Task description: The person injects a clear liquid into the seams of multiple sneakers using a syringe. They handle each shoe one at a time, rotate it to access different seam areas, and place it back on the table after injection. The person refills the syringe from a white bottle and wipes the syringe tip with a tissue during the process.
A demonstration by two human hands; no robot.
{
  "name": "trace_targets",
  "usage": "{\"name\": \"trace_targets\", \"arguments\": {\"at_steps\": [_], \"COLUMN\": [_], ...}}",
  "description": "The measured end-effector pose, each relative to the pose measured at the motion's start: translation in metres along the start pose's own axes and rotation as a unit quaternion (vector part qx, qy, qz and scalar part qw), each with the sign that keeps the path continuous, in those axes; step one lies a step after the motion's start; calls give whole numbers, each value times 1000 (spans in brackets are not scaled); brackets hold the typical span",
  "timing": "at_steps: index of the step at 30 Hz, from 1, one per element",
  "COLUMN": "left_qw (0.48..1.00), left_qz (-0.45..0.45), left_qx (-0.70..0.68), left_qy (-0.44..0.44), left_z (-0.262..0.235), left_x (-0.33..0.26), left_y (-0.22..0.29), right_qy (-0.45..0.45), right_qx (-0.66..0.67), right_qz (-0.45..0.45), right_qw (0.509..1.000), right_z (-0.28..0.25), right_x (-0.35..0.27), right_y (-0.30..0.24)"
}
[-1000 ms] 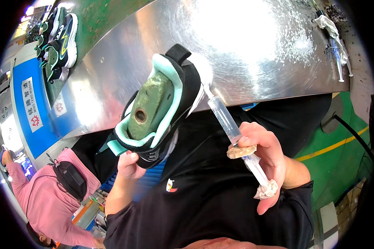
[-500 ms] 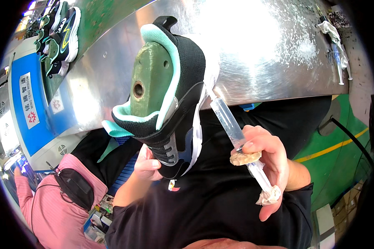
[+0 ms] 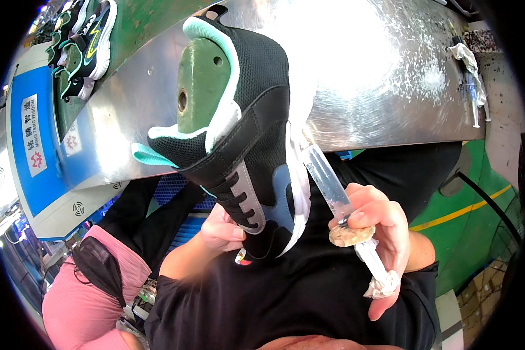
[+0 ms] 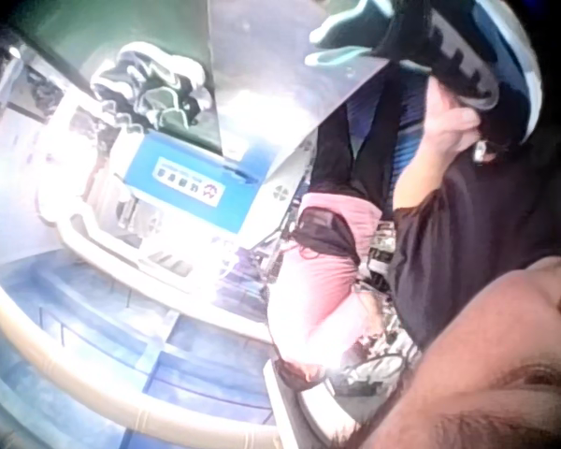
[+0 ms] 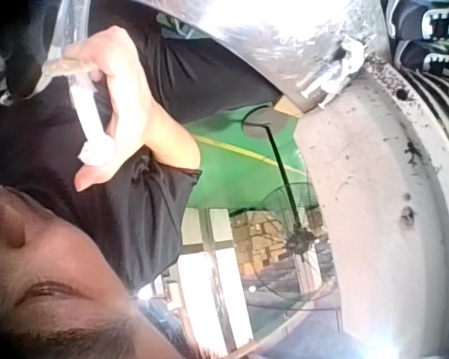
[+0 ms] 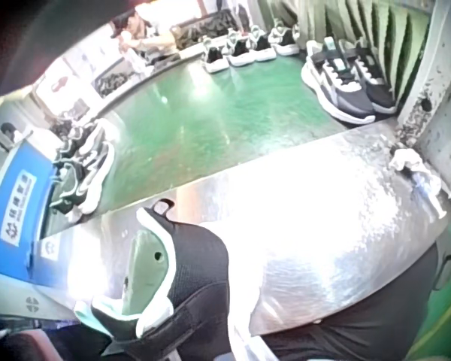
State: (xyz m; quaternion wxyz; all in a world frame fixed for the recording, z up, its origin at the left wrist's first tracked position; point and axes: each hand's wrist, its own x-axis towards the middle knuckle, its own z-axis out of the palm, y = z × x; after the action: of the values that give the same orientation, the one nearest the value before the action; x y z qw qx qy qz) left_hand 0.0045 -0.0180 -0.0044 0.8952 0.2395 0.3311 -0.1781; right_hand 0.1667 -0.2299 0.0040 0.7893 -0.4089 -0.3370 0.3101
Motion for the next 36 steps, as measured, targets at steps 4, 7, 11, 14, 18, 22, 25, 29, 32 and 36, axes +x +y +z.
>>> {"name": "trace_targets", "arguments": {"at_steps": [4,7,11,14,18,22,25,29,32,36], "left_qw": [1000,1000,999,993,981,970,951,958,955,946], "left_qz": [-11,-12,-4,-10,-11,-105,-63,-118,-111,-59], "left_qx": [10,8,-28,-58,-130,-179,-213,-171,-144,-120], "left_qy": [-7,-21,-17,-101,-145,-123,-214,-196,-235,-296], "left_z": [2,-4,-13,-32,-37,-16,12,26,42,61], "left_x": [5,5,4,8,14,21,38,54,65,85], "left_y": [3,2,-6,-14,-23,-10,-12,-14,-12,-14], "right_qy": [-9,-19,-36,-40,-55,-46,-48,-22,-4,-6], "right_qx": [2,4,2,13,29,8,-30,-89,-117,-162], "right_qz": [6,26,55,85,138,182,201,235,239,219], "right_qw": [1000,999,998,996,989,982,978,968,964,962], "right_z": [0,2,3,3,-1,3,1,7,12,7], "right_x": [2,3,0,-3,-9,-15,-21,-26,-29,-38], "right_y": [-1,-4,-14,-26,-47,-76,-94,-128,-144,-157]}}
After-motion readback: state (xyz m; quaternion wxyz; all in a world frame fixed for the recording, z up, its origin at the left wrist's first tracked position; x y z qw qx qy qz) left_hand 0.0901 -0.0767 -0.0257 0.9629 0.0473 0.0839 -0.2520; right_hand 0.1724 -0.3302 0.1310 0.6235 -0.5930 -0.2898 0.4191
